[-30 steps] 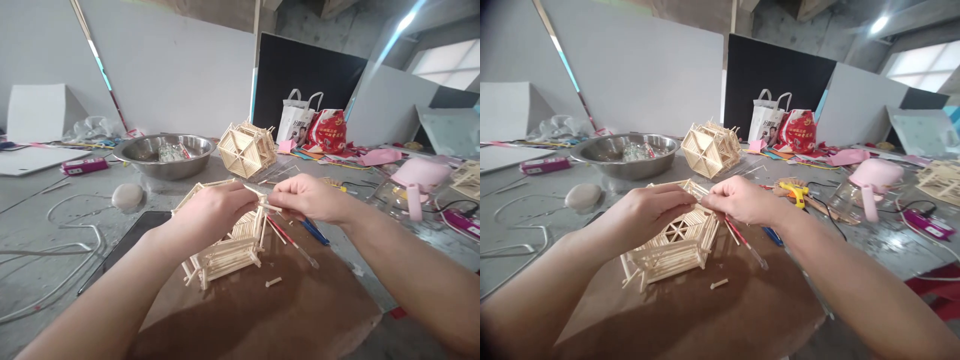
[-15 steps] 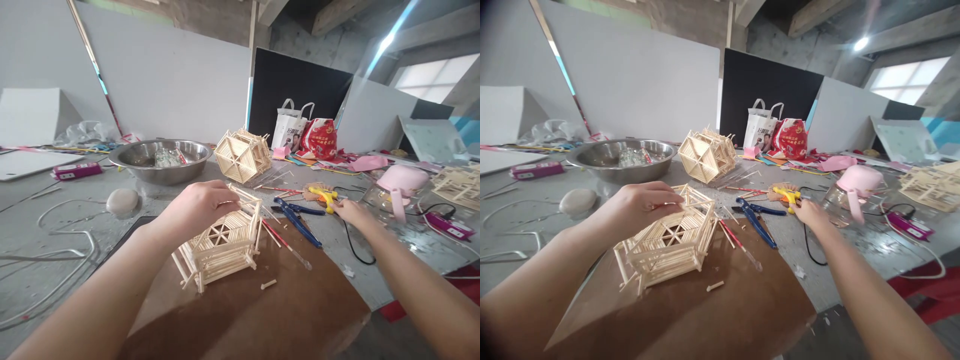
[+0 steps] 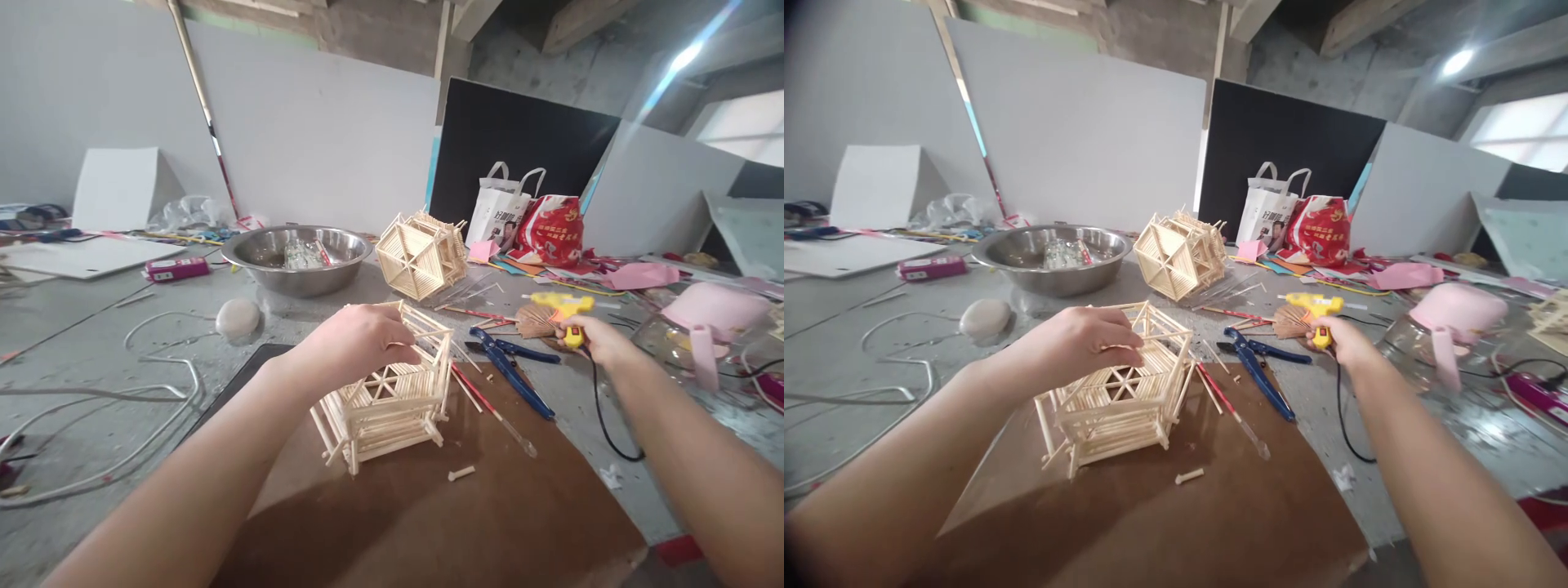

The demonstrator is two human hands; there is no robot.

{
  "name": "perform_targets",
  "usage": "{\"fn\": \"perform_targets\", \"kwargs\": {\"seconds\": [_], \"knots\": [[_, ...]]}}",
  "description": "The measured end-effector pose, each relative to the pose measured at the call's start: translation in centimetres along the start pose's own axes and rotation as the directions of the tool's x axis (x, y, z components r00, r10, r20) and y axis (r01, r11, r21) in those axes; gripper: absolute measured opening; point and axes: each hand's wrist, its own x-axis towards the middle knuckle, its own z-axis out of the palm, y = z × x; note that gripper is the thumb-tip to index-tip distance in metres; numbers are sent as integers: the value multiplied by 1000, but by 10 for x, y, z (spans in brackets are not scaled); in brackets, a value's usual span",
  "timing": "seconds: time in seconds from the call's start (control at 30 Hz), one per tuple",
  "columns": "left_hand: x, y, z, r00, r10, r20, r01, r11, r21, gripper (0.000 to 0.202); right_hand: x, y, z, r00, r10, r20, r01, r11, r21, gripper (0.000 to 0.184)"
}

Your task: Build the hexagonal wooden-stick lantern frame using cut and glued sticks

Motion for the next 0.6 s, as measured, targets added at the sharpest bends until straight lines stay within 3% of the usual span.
{"fn": "perform_targets", "kwargs": {"seconds": [0.13,0.2,0.23,0.3,0.37,0.5,0.6], "knots": [[-2,-2,-3,1000,-16,5,16,1000,-3,22,-44,-31,0,981,-129,144,106,982,158,15],[-2,-2,-3,1000,-11,11,11,1000,2,22,-74,-43,0,888,-292,355,214,946,244,17],[-2,-1,-3,1000,-7,16,7,1000,8,22,-88,-48,0,843,-288,455,211,954,213,17],[-2,0,-1,1000,5,26,-5,1000,27,22,-114,-53,0,787,-291,544,229,957,180,12],[-1,2,1,1000,7,27,-8,999,48,23,-134,-53,1,758,-265,595,216,964,155,10],[0,5,2,1000,-10,-1,10,996,85,26,-152,-45,8,714,-253,653,174,967,184,22],[0,6,2,998,-41,-39,46,988,144,29,-156,-40,15,720,-313,619,228,950,215,22]]}}
